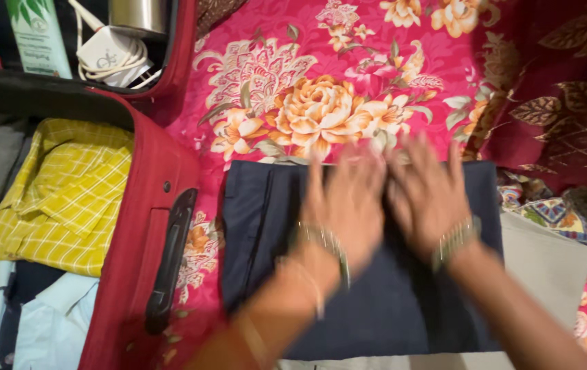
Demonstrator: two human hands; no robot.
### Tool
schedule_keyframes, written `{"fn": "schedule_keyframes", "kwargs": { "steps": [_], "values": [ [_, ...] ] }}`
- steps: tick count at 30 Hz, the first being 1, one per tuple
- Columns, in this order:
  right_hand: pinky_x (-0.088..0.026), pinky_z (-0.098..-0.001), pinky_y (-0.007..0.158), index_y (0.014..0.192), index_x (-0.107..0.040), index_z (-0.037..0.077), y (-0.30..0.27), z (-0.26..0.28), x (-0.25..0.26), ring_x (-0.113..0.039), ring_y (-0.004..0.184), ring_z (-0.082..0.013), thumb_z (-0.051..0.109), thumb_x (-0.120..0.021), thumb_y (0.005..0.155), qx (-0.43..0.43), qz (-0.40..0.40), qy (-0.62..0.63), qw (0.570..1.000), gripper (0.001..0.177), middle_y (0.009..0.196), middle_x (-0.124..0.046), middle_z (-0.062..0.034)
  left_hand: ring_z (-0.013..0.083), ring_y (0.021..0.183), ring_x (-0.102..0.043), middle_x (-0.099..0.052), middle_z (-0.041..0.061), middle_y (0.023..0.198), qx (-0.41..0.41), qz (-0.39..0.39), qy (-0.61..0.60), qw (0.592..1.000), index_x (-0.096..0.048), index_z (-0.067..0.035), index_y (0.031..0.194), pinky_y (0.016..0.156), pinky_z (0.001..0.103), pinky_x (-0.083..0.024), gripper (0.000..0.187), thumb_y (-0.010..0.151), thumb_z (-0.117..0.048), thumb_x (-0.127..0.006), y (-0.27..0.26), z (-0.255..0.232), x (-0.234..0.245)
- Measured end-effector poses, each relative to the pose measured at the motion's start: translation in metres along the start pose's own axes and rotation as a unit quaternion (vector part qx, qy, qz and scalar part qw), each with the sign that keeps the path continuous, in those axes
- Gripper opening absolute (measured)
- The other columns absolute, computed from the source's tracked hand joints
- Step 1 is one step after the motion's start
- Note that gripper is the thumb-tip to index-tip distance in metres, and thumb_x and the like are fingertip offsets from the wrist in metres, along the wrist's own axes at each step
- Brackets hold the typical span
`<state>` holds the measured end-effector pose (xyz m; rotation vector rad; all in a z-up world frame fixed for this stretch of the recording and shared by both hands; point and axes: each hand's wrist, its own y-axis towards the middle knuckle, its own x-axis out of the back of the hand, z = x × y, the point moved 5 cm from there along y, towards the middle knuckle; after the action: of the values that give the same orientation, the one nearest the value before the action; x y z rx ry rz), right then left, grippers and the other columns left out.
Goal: The person folds dark blue trousers, then gray trousers, and finally a pink shirt on a floral bedspread. Each item is smoothed and folded by hand, then placed into an open suitcase that already contains other folded clothes and toiletries.
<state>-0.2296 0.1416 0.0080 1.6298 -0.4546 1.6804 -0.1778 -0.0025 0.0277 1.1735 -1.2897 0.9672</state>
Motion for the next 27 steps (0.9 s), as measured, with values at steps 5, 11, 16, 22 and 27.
{"fn": "schedule_keyframes", "kwargs": {
  "steps": [5,11,16,22,27],
  "values": [
    [-0.016,-0.0579,0.119,0.148,-0.04,0.001,-0.121,0.069,0.02,-0.031,0.148,-0.0331,0.037,-0.059,0.089,-0.004,0.093,0.096,0.991,0.072,0.157,-0.037,-0.0166,0.0359,0.157,-0.021,-0.033,0.019,0.166,-0.088,0.014,-0.238,0.967,-0.04,0.004,0.154,0.122,0.065,-0.012,0.071,0.094,-0.031,-0.053,-0.105,-0.061,0.002],
    [-0.013,-0.0588,0.122,0.15,-0.042,0.006,-0.074,-0.016,-0.012,-0.028,0.151,-0.0328,0.045,-0.054,0.091,-0.054,0.079,-0.031,0.995,0.072,0.161,-0.035,-0.0163,0.0233,0.153,-0.024,-0.035,0.002,0.164,-0.112,0.029,-0.003,0.993,-0.041,-0.015,0.152,0.119,0.067,-0.013,0.062,0.093,-0.033,-0.045,-0.012,-0.04,-0.039],
    [-0.015,-0.0605,0.121,0.154,-0.045,0.007,-0.023,-0.067,0.006,-0.032,0.151,-0.0361,0.047,-0.056,0.099,-0.144,0.005,-0.081,0.986,0.069,0.159,-0.042,-0.0208,0.0295,0.153,-0.018,-0.031,0.014,0.162,0.06,0.105,-0.019,0.992,-0.041,-0.015,0.151,0.121,0.062,-0.006,0.058,0.101,-0.042,-0.039,0.047,0.032,-0.037],
    [-0.029,-0.0581,0.121,0.145,-0.058,0.007,-0.127,-0.023,0.042,-0.045,0.146,-0.0394,0.03,-0.066,0.1,-0.293,-0.109,-0.031,0.95,0.051,0.153,-0.053,-0.0181,0.0405,0.154,-0.018,-0.036,0.019,0.161,0.028,0.079,-0.057,0.995,-0.041,-0.001,0.153,0.119,0.066,-0.01,0.071,0.094,-0.039,-0.053,-0.018,-0.024,-0.003],
    [-0.045,-0.0544,0.109,0.138,-0.059,0.003,-0.274,0.042,-0.008,-0.055,0.13,-0.044,0.021,-0.076,0.083,-0.384,-0.22,0.007,0.897,0.06,0.141,-0.055,-0.0291,0.0372,0.156,-0.026,-0.034,0.02,0.165,-0.13,-0.002,-0.163,0.978,-0.042,-0.001,0.152,0.121,0.068,-0.012,0.087,0.076,-0.04,-0.059,-0.093,-0.126,-0.011]
  ]
}}
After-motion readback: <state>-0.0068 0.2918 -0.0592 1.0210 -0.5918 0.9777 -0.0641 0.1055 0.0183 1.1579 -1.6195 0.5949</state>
